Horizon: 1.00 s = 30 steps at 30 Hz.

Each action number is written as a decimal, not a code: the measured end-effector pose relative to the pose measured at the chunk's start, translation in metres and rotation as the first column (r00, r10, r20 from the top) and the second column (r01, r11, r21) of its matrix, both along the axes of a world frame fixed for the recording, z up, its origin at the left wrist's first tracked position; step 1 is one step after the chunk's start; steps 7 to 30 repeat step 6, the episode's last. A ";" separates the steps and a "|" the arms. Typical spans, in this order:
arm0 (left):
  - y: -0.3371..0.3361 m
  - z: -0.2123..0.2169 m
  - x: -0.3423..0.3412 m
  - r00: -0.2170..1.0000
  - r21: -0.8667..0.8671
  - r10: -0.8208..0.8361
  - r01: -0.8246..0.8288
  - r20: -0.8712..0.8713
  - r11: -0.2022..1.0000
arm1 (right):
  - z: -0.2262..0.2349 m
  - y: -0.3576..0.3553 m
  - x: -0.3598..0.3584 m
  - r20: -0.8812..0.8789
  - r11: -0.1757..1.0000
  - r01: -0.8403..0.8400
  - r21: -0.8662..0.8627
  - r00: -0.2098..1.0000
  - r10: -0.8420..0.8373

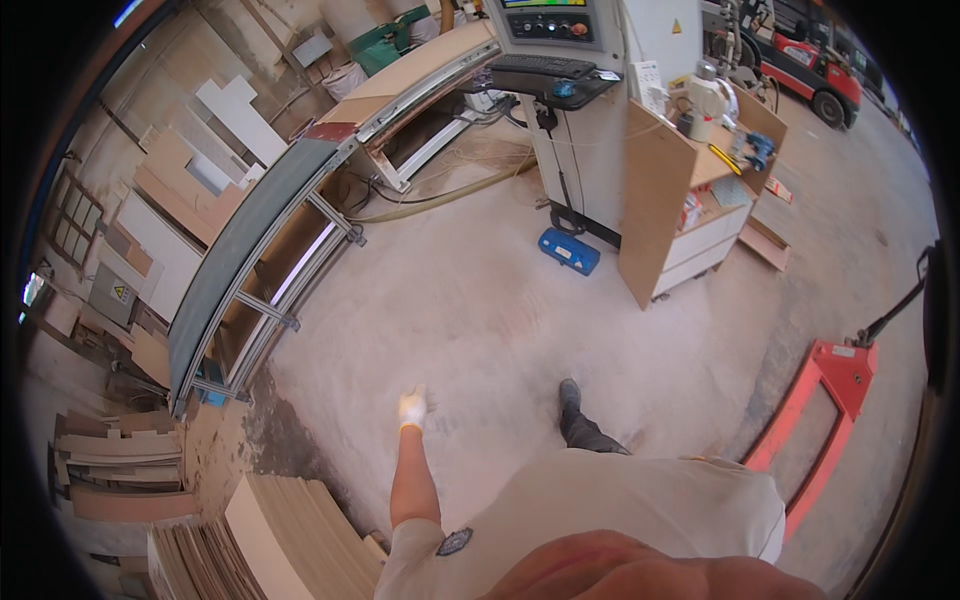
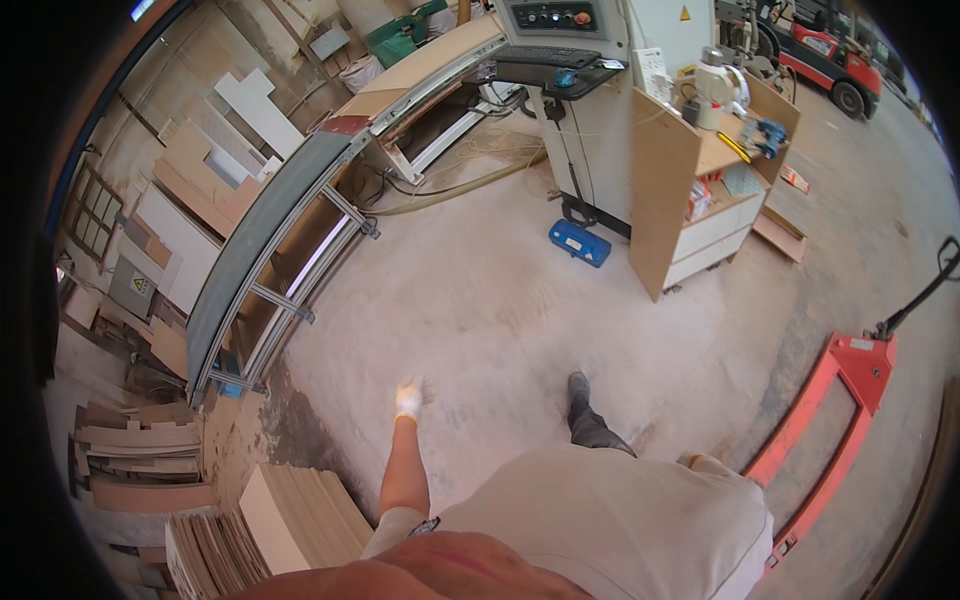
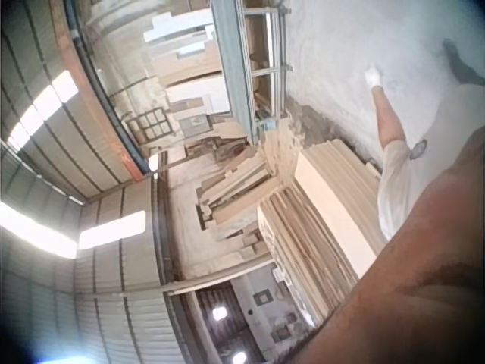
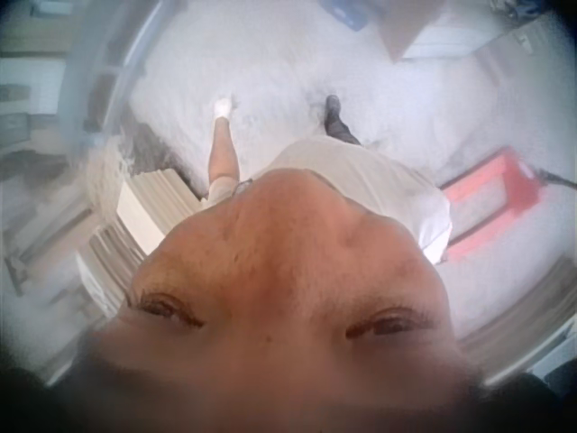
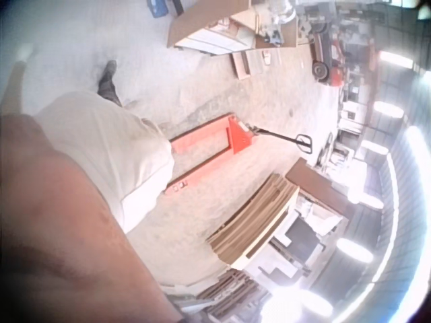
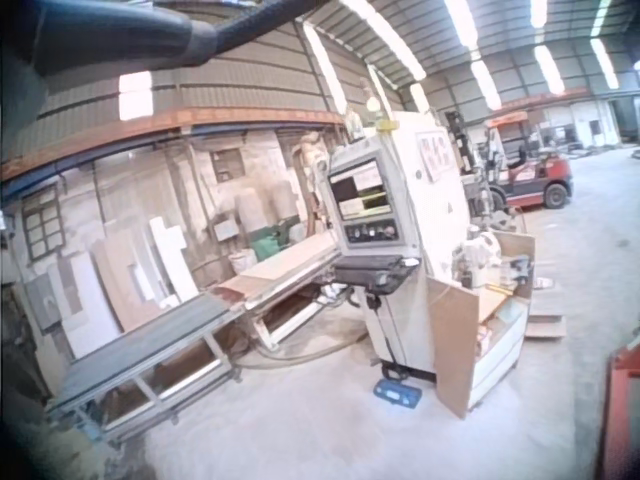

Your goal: The person uses a yellow measuring tool to check a panel on a conveyor, then removes the panel and stacks it with other panels on the floor. The person also briefly interacts with a computer mouse and keyboard at a control station.

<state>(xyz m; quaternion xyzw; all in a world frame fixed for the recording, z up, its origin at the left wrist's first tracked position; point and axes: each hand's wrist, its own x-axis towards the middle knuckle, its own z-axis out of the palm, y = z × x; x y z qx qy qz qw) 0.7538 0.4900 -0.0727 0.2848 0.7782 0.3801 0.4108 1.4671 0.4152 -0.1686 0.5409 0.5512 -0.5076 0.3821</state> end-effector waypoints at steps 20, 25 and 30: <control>0.072 -0.021 0.055 0.034 -0.538 -0.541 0.069 -0.841 0.840 | 0.011 0.198 -0.122 -0.172 0.997 0.061 0.041 0.984 -0.053; 0.072 -0.021 0.055 0.034 -0.538 -0.541 0.069 -0.841 0.840 | 0.011 0.198 -0.122 -0.172 0.997 0.061 0.041 0.984 -0.053; 0.072 -0.021 0.055 0.034 -0.538 -0.541 0.069 -0.841 0.840 | 0.011 0.198 -0.122 -0.172 0.997 0.061 0.041 0.984 -0.053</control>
